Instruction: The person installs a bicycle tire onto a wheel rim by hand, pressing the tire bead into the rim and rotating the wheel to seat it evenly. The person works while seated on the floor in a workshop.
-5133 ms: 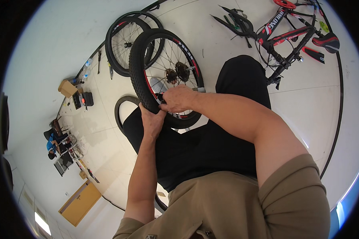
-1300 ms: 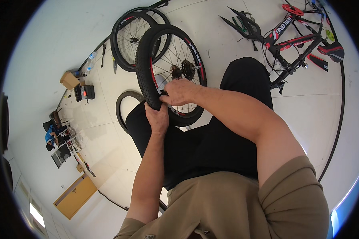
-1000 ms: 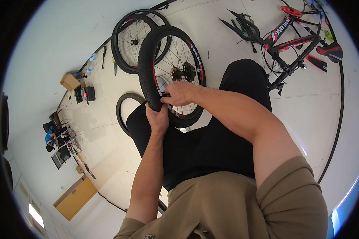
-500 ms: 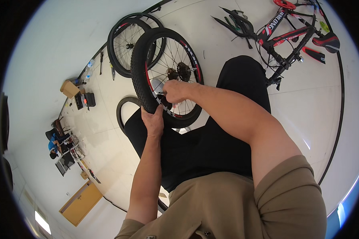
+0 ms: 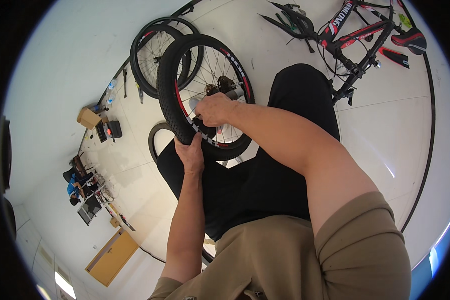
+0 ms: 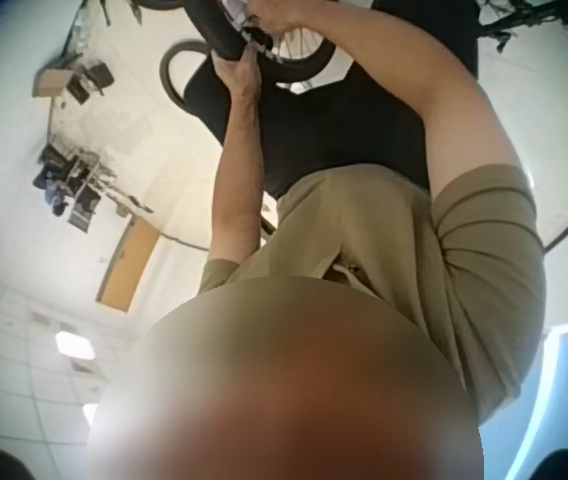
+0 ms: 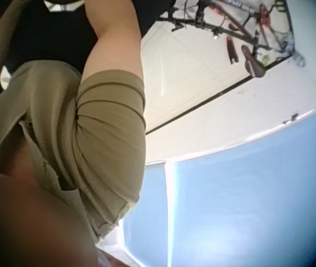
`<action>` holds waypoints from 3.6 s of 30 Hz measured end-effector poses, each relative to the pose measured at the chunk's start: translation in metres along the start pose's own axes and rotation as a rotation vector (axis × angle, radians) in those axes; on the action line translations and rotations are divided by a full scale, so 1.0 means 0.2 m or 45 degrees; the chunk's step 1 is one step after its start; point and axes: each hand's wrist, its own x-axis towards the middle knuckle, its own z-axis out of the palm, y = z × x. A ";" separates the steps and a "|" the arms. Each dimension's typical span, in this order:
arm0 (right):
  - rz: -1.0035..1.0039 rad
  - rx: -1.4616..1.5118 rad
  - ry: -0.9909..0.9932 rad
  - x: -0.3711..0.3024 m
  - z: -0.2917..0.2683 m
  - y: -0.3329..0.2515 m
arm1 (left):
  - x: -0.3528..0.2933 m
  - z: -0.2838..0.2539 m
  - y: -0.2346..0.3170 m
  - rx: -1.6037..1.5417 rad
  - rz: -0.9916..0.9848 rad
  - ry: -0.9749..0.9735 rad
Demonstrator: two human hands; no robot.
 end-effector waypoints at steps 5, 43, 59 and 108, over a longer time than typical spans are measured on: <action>-0.031 0.060 0.017 -0.01 0.04 0.03 | -0.02 0.02 0.08 -0.096 -0.110 -0.016; -0.098 -0.142 0.037 0.00 0.06 -0.04 | 0.25 0.06 0.13 -0.147 -0.305 0.219; 0.053 0.079 0.000 0.00 0.00 -0.05 | 0.25 -0.02 0.28 -0.329 -0.379 -0.027; 0.206 0.763 0.341 0.15 0.06 -0.10 | 0.04 0.00 0.26 -0.496 -0.331 -0.178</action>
